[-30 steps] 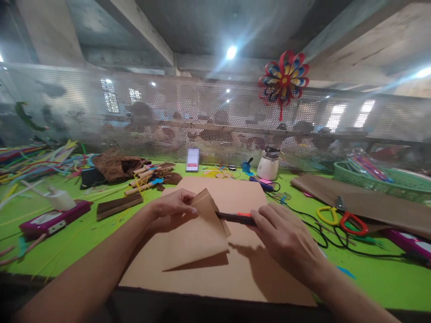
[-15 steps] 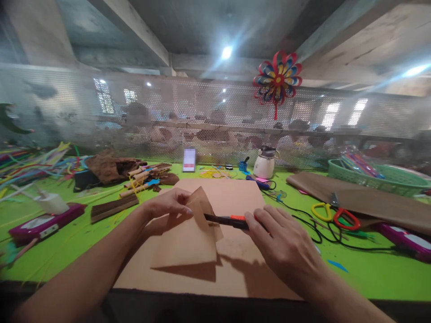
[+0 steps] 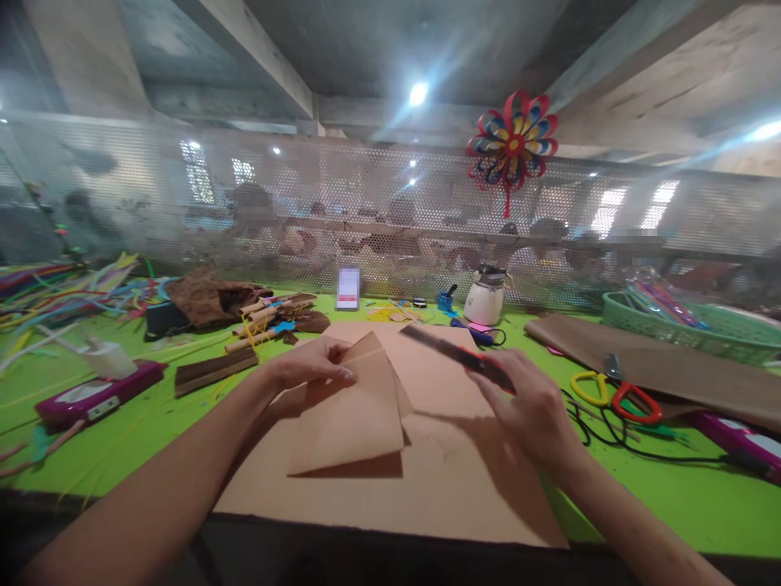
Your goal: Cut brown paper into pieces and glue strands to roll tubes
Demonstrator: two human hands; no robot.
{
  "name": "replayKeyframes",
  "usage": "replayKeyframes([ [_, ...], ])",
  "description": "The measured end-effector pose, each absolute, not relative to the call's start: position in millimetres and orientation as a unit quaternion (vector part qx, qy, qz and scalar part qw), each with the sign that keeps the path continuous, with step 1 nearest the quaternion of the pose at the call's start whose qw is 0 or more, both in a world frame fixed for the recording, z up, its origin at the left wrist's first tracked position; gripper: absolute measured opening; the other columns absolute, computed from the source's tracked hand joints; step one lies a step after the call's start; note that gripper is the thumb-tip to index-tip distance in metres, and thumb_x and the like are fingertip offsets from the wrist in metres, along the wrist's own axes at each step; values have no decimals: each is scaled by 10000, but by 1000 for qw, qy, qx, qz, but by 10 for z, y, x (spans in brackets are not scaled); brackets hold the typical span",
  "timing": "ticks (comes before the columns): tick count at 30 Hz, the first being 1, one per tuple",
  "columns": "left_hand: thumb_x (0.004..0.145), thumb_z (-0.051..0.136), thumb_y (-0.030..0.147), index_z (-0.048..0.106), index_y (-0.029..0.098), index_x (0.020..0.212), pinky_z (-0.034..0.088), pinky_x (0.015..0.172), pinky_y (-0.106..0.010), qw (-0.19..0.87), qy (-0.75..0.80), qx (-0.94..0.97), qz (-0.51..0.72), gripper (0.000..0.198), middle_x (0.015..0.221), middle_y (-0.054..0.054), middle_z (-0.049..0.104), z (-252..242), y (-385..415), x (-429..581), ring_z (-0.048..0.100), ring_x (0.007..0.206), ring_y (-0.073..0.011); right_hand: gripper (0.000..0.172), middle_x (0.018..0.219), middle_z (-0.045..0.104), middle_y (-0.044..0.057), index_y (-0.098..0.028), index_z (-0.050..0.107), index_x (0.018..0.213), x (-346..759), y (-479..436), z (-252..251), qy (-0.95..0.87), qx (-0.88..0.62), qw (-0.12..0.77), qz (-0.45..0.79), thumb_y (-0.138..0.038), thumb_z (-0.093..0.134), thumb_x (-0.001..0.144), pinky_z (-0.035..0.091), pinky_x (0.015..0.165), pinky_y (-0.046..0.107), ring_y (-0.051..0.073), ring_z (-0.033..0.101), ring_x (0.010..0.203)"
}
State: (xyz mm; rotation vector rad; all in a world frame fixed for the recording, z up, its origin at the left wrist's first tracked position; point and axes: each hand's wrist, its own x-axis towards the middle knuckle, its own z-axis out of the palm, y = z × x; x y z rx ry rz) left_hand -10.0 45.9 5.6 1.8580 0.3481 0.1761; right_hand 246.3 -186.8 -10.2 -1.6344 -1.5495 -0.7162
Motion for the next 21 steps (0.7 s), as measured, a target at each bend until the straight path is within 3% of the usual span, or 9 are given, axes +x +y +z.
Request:
replayKeyframes([
  [2,599,772,358,674,120,967,470,637,-250,560,171,807,83,449,885,-69,694,45,461,-88,633,746,-183,261,814,704,82,-174,659,911,2541,-1682,-195,-543,-721,390,-180,-407,569,835,495,620,328,231,664,715],
  [6,593,767,376,665,108,978,460,616,-249,527,213,817,101,479,901,-87,690,27,484,-63,629,745,-191,293,700,715,60,-189,687,857,2445,-1380,-313,-559,-767,315,7,-433,526,835,430,494,286,214,646,595],
  [9,585,767,394,665,116,966,451,619,-250,507,239,821,104,482,904,-83,686,21,508,-44,621,758,-196,336,816,723,86,-194,697,795,2323,-1278,-290,-634,-702,322,-27,-468,509,839,448,596,303,224,645,724],
  [11,588,762,404,673,125,930,435,608,-242,477,266,830,115,450,876,-68,682,17,519,-25,611,754,-191,418,766,703,88,-185,677,687,2267,-1242,-252,-627,-697,347,-34,-517,479,844,436,615,307,219,622,717],
  [15,591,756,417,664,131,963,434,609,-247,475,296,816,146,477,877,-53,677,-26,528,31,603,737,-183,555,483,552,25,-170,588,535,2097,-1179,-283,-558,-716,361,214,-643,479,806,364,488,268,142,491,469],
  [18,607,736,451,647,134,944,432,600,-251,510,298,790,163,471,853,-49,673,-101,555,58,596,707,-178,484,434,436,-32,-179,500,491,1918,-1155,-396,-496,-640,467,355,-583,663,702,321,452,244,93,381,428],
  [21,687,638,527,611,155,805,377,542,-249,496,320,789,171,391,683,-14,621,-182,627,37,549,621,-165,470,435,371,-68,-192,423,489,1857,-1171,-451,-416,-571,591,388,-483,755,646,302,435,227,68,326,419],
])
